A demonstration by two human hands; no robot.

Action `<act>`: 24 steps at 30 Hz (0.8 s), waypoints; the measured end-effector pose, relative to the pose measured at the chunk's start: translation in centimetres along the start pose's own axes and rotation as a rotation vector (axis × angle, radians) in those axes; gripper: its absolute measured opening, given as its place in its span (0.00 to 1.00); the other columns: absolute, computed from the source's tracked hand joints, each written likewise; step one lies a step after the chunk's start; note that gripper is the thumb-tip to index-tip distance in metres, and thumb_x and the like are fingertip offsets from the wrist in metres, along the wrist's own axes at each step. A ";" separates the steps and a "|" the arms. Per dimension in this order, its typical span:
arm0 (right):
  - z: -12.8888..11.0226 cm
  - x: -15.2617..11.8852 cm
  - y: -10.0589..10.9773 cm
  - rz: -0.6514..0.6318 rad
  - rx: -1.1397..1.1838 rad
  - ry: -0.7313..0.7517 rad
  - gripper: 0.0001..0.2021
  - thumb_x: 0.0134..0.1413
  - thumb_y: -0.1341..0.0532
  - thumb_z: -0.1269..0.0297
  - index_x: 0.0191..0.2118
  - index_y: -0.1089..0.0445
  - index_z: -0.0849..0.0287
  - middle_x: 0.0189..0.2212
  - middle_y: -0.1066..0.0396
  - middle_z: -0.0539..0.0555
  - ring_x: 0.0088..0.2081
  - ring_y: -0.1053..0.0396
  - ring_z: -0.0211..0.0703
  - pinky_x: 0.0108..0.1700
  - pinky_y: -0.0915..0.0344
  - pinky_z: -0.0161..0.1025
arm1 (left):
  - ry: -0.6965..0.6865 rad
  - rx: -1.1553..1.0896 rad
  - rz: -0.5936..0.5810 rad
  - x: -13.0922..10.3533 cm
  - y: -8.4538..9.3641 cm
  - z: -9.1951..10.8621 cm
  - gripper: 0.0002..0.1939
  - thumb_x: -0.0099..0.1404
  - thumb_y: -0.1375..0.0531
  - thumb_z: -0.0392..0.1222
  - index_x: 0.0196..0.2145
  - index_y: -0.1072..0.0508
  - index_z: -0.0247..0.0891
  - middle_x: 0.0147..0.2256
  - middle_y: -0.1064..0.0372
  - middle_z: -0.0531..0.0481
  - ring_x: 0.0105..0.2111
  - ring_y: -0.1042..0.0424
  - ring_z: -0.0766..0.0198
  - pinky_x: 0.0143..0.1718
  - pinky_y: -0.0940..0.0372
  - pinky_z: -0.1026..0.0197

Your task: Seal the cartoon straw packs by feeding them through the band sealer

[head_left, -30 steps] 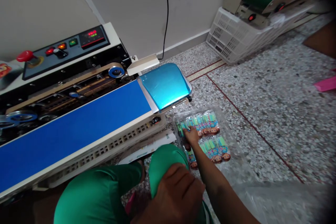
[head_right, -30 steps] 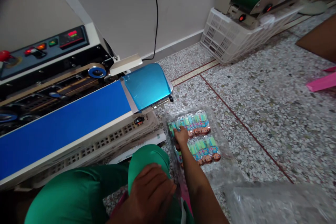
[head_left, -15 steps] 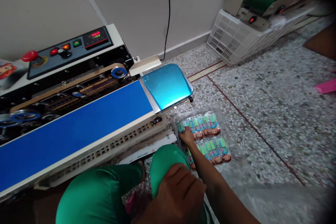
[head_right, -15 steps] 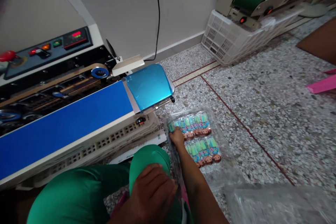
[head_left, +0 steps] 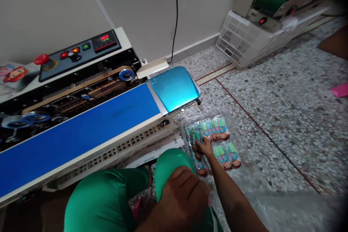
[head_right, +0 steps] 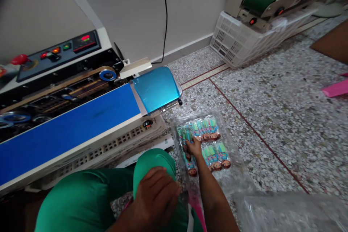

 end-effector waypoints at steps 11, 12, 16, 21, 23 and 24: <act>-16.0 -9.8 13.8 0.021 0.357 0.357 0.16 0.46 0.37 0.54 0.36 0.30 0.62 0.31 0.26 0.54 0.33 0.30 0.44 0.36 0.33 0.38 | 0.409 -0.325 0.295 -0.6 3.4 -4.5 0.33 0.55 0.35 0.41 0.57 0.41 0.40 0.55 0.38 0.40 0.55 0.39 0.51 0.54 0.42 0.48; -18.3 -11.4 14.6 -0.018 0.365 0.393 0.15 0.45 0.37 0.54 0.34 0.30 0.61 0.29 0.26 0.53 0.31 0.30 0.43 0.34 0.33 0.36 | 0.466 -0.435 0.321 -0.3 4.2 -5.1 0.40 0.52 0.33 0.43 0.60 0.45 0.41 0.59 0.44 0.39 0.59 0.43 0.49 0.57 0.45 0.46; -26.2 -18.4 15.3 -0.162 0.306 0.609 0.10 0.45 0.35 0.59 0.32 0.29 0.60 0.26 0.28 0.49 0.27 0.32 0.38 0.29 0.34 0.33 | 0.431 -0.865 0.244 0.9 7.5 -3.1 0.44 0.44 0.29 0.45 0.58 0.39 0.41 0.57 0.39 0.42 0.57 0.40 0.47 0.55 0.42 0.50; -31.9 -24.3 13.2 -0.230 0.360 0.770 0.12 0.46 0.37 0.60 0.38 0.31 0.59 0.31 0.27 0.50 0.31 0.30 0.39 0.35 0.33 0.35 | 0.525 -1.086 0.344 -2.3 10.8 0.2 0.17 0.51 0.33 0.46 0.37 0.24 0.35 0.30 0.26 0.49 0.30 0.27 0.61 0.35 0.32 0.59; -32.6 -26.7 12.3 -0.217 0.423 0.753 0.16 0.47 0.37 0.61 0.43 0.34 0.58 0.37 0.27 0.51 0.36 0.30 0.41 0.40 0.32 0.36 | 0.557 -1.133 0.505 -4.7 12.1 0.7 0.14 0.50 0.32 0.45 0.32 0.24 0.34 0.28 0.27 0.50 0.28 0.28 0.64 0.35 0.33 0.61; -32.4 -28.1 11.6 -0.221 0.446 0.728 0.18 0.47 0.37 0.61 0.46 0.36 0.57 0.39 0.28 0.52 0.39 0.30 0.41 0.42 0.33 0.36 | 0.602 -1.167 0.550 -6.3 12.2 1.0 0.14 0.51 0.32 0.46 0.31 0.24 0.34 0.28 0.27 0.50 0.28 0.28 0.64 0.35 0.33 0.61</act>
Point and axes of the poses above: each hand's wrist, its own x-axis towards the middle knuckle, its own y-axis out of the back of the hand, z = x × y, the point moved 8 cm from there along x, towards the middle knuckle
